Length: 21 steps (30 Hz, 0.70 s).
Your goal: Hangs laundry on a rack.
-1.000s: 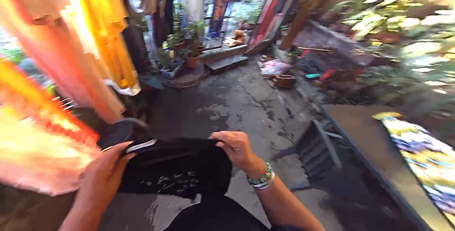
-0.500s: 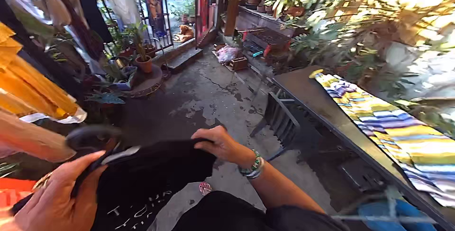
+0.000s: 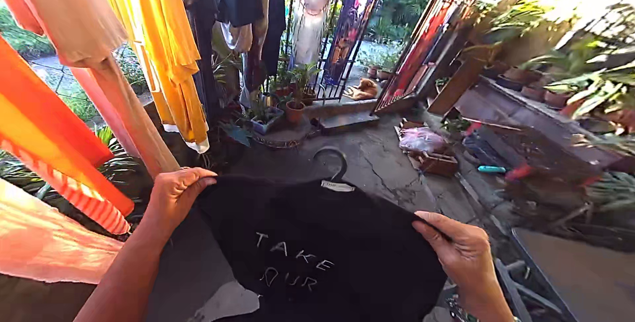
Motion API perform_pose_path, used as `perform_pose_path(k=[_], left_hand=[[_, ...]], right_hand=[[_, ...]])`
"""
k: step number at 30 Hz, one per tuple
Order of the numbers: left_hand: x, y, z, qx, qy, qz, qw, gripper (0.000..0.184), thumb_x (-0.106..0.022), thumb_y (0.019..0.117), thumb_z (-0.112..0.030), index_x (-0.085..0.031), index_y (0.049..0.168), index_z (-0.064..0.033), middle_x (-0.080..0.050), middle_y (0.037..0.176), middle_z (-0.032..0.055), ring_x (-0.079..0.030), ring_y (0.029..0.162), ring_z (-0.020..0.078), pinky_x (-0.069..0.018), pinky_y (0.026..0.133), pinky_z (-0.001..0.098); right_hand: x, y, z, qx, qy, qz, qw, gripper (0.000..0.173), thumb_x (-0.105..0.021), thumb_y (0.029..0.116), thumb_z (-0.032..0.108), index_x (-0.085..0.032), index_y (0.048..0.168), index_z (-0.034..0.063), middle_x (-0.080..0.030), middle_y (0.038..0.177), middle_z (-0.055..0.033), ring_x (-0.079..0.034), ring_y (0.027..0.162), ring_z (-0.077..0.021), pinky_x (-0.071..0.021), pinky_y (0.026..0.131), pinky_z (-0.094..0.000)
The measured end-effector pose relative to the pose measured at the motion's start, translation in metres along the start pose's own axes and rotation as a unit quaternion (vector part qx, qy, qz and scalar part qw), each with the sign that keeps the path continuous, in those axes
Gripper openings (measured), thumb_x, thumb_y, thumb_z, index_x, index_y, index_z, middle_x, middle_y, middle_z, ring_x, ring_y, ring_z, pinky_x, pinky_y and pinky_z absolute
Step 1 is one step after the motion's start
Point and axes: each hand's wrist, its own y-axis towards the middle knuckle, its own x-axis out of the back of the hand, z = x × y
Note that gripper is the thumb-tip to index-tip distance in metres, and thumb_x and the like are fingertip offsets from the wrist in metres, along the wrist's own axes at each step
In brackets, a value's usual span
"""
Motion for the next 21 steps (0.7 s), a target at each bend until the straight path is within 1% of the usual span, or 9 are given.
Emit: perform_pose_path(k=[1,4,8,12,13,15,16,18,21], left_hand=[[-0.003,0.008,-0.002,-0.007,0.007,-0.013,1.000,0.039,-0.055,0.1052,-0.029,-0.074,0.095,0.0040,-0.074,0.086,0.0074,-0.066,0.084,-0.0037,-0.0521,0.084,0.0149],[-0.017,0.023,-0.002,-0.004,-0.017,0.011,1.000,0.044,-0.051,0.1065,-0.038,-0.076,0.096,-0.0037,-0.076,0.094,0.0018,-0.068,0.092,-0.0018,-0.0543,0.088,0.0182],[-0.055,0.039,0.002,0.000,0.006,-0.033,0.999,0.052,-0.046,0.1068,-0.049,-0.069,0.123,-0.0053,-0.071,0.125,0.0100,-0.067,0.115,0.0180,-0.0559,0.099,0.0376],[-0.100,0.072,-0.023,-0.059,0.081,0.009,0.995,0.063,-0.037,0.1065,-0.058,-0.053,0.144,-0.0105,-0.055,0.149,0.0125,-0.049,0.140,0.0250,-0.0403,0.115,0.0474],[-0.111,0.078,-0.026,-0.077,0.087,0.024,0.993,0.058,-0.040,0.1066,-0.055,-0.057,0.141,-0.0117,-0.060,0.143,0.0117,-0.053,0.136,0.0248,-0.0424,0.113,0.0479],[-0.130,0.089,-0.025,-0.103,0.068,0.043,0.991,0.039,-0.050,0.1072,-0.040,-0.070,0.122,-0.0099,-0.074,0.112,0.0103,-0.070,0.107,0.0199,-0.0564,0.094,0.0400],[-0.136,0.094,-0.021,-0.108,0.054,0.058,0.991,0.035,-0.050,0.1078,-0.034,-0.071,0.113,-0.0072,-0.075,0.102,0.0106,-0.073,0.096,0.0179,-0.0579,0.086,0.0341],[-0.143,0.100,-0.007,-0.101,0.047,0.078,0.991,0.035,-0.051,0.1074,-0.029,-0.075,0.111,-0.0039,-0.076,0.098,0.0121,-0.074,0.093,0.0188,-0.0583,0.086,0.0319],[-0.144,0.107,0.016,-0.112,0.126,0.073,0.983,0.032,-0.053,0.1059,-0.030,-0.077,0.107,-0.0087,-0.077,0.091,0.0102,-0.075,0.087,0.0224,-0.0603,0.079,0.0365]], right_hand=[[0.004,0.003,-0.010,0.006,-0.015,-0.010,1.000,0.027,-0.060,0.1037,0.029,-0.076,0.103,0.0071,-0.076,0.096,0.0058,-0.067,0.092,0.0083,-0.0544,0.086,-0.0134],[0.003,0.015,-0.030,0.002,0.048,-0.104,0.993,0.018,-0.060,0.1041,0.031,-0.076,0.107,0.0218,-0.073,0.101,0.0177,-0.066,0.094,0.0086,-0.0543,0.087,-0.0135],[0.001,0.032,-0.048,0.005,0.123,-0.152,0.981,0.017,-0.061,0.1033,0.027,-0.077,0.105,0.0224,-0.074,0.099,0.0171,-0.067,0.090,0.0050,-0.0560,0.083,-0.0150],[0.000,0.051,-0.062,0.035,0.156,-0.107,0.981,0.017,-0.061,0.1038,0.027,-0.077,0.107,0.0226,-0.074,0.099,0.0168,-0.068,0.091,0.0057,-0.0559,0.083,-0.0139],[-0.001,0.055,-0.065,0.042,0.157,-0.098,0.982,0.017,-0.061,0.1039,0.027,-0.077,0.107,0.0226,-0.074,0.099,0.0168,-0.068,0.091,0.0059,-0.0559,0.083,-0.0137],[-0.004,0.060,-0.073,0.047,0.142,-0.081,0.985,0.018,-0.060,0.1045,0.029,-0.076,0.107,0.0231,-0.074,0.099,0.0172,-0.067,0.091,0.0068,-0.0558,0.082,-0.0134],[-0.005,0.063,-0.079,0.045,0.126,-0.069,0.989,0.019,-0.058,0.1052,0.031,-0.076,0.108,0.0231,-0.074,0.099,0.0172,-0.067,0.092,0.0076,-0.0558,0.083,-0.0130],[-0.004,0.069,-0.091,0.035,0.069,-0.047,0.996,0.025,-0.056,0.1064,0.033,-0.076,0.108,0.0185,-0.075,0.098,0.0132,-0.067,0.093,0.0083,-0.0552,0.084,-0.0123],[0.004,0.086,-0.112,0.042,-0.048,-0.044,0.997,0.032,-0.055,0.1065,0.031,-0.075,0.100,0.0064,-0.077,0.096,0.0004,-0.069,0.097,0.0025,-0.0543,0.090,-0.0168]])
